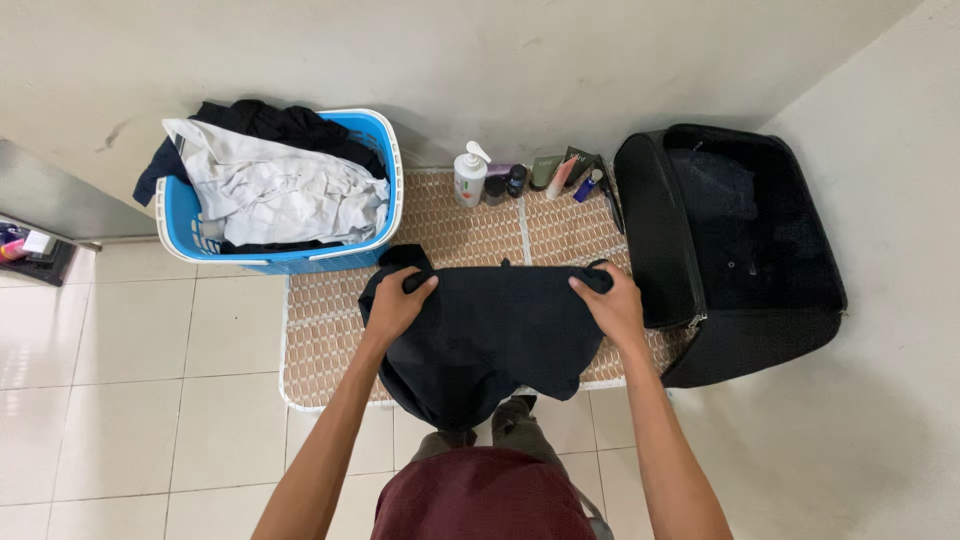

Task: The person folds a pair of black pants on a small table. They smooth the fabric, fold the legs together, and then fold the pants into a compact rectangle. The folded pants remain on the table at the end of the clip.

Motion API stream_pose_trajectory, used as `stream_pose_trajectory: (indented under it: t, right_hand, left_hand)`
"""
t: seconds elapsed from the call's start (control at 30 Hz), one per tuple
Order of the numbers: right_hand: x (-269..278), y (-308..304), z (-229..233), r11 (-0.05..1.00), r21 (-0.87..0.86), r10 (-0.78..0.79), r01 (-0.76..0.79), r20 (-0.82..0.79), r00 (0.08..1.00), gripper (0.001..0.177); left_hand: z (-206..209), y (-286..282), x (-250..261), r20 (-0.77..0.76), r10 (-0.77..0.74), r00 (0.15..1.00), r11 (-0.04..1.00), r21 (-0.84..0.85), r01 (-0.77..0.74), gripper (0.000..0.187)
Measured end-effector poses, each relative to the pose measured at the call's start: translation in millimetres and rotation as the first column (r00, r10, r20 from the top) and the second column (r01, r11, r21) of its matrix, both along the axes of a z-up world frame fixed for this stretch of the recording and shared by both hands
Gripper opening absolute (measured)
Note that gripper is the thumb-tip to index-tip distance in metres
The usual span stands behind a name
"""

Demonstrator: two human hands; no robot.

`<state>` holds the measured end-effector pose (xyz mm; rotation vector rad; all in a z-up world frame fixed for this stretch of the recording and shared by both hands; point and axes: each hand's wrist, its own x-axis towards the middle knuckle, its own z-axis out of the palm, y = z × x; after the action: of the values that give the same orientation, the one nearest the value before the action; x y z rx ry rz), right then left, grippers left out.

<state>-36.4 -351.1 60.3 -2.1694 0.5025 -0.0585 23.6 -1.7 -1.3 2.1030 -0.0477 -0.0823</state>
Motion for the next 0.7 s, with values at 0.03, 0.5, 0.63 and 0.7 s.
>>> stream_pose_trajectory:
  t: [0.03, 0.5, 0.63, 0.7]
  right_hand:
    - [3.0, 4.3, 0.1, 1.0, -0.008, -0.007, 0.007, 0.024, 1.0, 0.035]
    - [1.2, 108.4, -19.1, 1.0, 0.008, 0.0, -0.002, 0.211, 0.978, 0.036]
    - [0.8, 110.0, -28.3, 0.989, 0.132, 0.057, -0.073, 0.119, 0.991, 0.047]
    - [-0.7, 102.7, -36.9, 0.924, 0.368, 0.088, -0.106, 0.066, 0.994, 0.049]
  left_hand:
    - [-1.8, -4.3, 0.2, 0.034, 0.034, 0.999, 0.999, 0.001, -0.034, 0.044]
    - [-3.7, -95.4, -31.8, -0.1, 0.122, 0.988, 0.974, -0.18, -0.138, 0.041]
    - [-16.6, -100.6, -30.3, -0.163, 0.081, 0.983, 0.947, -0.294, -0.127, 0.047]
    - [-22.8, -92.5, -27.7, -0.213, -0.002, 0.977, 0.931, -0.356, -0.075, 0.051]
